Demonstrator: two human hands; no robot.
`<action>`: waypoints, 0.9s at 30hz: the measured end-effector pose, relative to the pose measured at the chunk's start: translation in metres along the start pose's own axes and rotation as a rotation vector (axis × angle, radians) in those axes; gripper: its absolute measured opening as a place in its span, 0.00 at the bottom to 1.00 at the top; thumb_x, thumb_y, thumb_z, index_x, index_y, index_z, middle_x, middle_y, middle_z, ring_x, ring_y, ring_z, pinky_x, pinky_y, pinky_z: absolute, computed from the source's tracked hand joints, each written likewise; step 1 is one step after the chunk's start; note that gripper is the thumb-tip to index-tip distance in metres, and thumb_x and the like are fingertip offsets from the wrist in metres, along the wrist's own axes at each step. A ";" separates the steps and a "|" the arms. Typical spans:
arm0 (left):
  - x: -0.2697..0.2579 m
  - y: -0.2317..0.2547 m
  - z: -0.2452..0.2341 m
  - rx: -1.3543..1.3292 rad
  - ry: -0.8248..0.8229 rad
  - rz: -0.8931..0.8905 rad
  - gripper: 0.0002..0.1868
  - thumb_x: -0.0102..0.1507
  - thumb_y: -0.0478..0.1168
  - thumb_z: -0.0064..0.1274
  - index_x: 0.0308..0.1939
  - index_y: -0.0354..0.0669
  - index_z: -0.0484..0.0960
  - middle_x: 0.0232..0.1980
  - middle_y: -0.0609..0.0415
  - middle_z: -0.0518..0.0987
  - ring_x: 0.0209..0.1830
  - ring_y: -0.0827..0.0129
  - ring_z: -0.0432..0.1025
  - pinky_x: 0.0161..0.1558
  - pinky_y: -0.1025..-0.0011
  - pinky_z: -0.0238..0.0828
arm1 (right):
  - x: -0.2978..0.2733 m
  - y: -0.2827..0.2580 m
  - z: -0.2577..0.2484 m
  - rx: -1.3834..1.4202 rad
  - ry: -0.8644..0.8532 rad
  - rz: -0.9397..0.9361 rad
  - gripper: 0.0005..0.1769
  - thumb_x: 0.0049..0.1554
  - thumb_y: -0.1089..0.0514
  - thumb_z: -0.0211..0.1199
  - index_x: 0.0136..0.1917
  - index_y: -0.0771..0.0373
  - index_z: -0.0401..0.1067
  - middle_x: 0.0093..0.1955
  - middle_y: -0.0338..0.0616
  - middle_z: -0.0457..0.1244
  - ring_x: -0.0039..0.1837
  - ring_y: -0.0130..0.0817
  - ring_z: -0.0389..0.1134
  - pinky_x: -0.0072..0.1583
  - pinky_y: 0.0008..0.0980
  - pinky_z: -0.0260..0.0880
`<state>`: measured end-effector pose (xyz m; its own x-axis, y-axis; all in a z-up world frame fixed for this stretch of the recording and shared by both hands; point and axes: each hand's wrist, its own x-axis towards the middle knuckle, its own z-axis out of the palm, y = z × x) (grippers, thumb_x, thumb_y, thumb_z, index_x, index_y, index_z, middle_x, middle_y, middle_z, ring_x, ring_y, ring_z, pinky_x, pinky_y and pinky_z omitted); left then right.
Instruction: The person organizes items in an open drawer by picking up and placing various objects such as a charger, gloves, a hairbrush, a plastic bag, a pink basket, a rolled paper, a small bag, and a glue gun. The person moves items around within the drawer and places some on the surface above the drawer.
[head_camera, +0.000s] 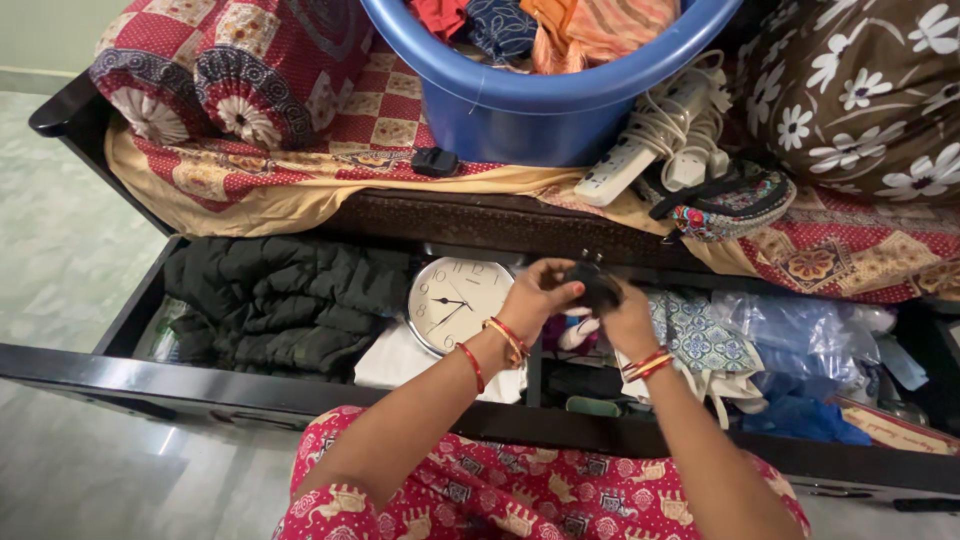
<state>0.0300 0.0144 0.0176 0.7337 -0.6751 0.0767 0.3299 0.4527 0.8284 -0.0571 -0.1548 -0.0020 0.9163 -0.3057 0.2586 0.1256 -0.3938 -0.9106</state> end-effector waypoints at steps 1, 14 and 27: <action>0.001 0.003 -0.001 0.075 0.076 0.037 0.21 0.60 0.31 0.63 0.55 0.33 0.77 0.46 0.51 0.82 0.43 0.69 0.78 0.44 0.70 0.80 | -0.004 -0.001 0.011 -0.078 -0.003 0.098 0.10 0.60 0.63 0.61 0.53 0.66 0.79 0.39 0.42 0.69 0.40 0.26 0.65 0.44 0.28 0.67; -0.011 0.035 -0.015 0.930 0.231 0.509 0.19 0.54 0.34 0.70 0.48 0.38 0.85 0.44 0.50 0.82 0.43 0.69 0.75 0.47 0.71 0.74 | -0.025 -0.089 0.008 -0.391 0.024 -0.192 0.10 0.58 0.57 0.66 0.49 0.66 0.78 0.41 0.50 0.70 0.41 0.38 0.72 0.43 0.36 0.70; -0.012 0.008 -0.001 0.426 -0.158 -0.017 0.22 0.58 0.33 0.66 0.56 0.34 0.82 0.48 0.55 0.84 0.44 0.76 0.77 0.48 0.77 0.75 | -0.007 -0.050 -0.050 -0.143 0.075 -0.112 0.06 0.62 0.61 0.64 0.46 0.67 0.73 0.41 0.42 0.68 0.45 0.25 0.68 0.48 0.27 0.69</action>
<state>0.0240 0.0265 0.0226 0.6199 -0.7758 0.1178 0.0426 0.1832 0.9822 -0.0889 -0.1764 0.0582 0.8682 -0.3140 0.3841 0.1653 -0.5468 -0.8207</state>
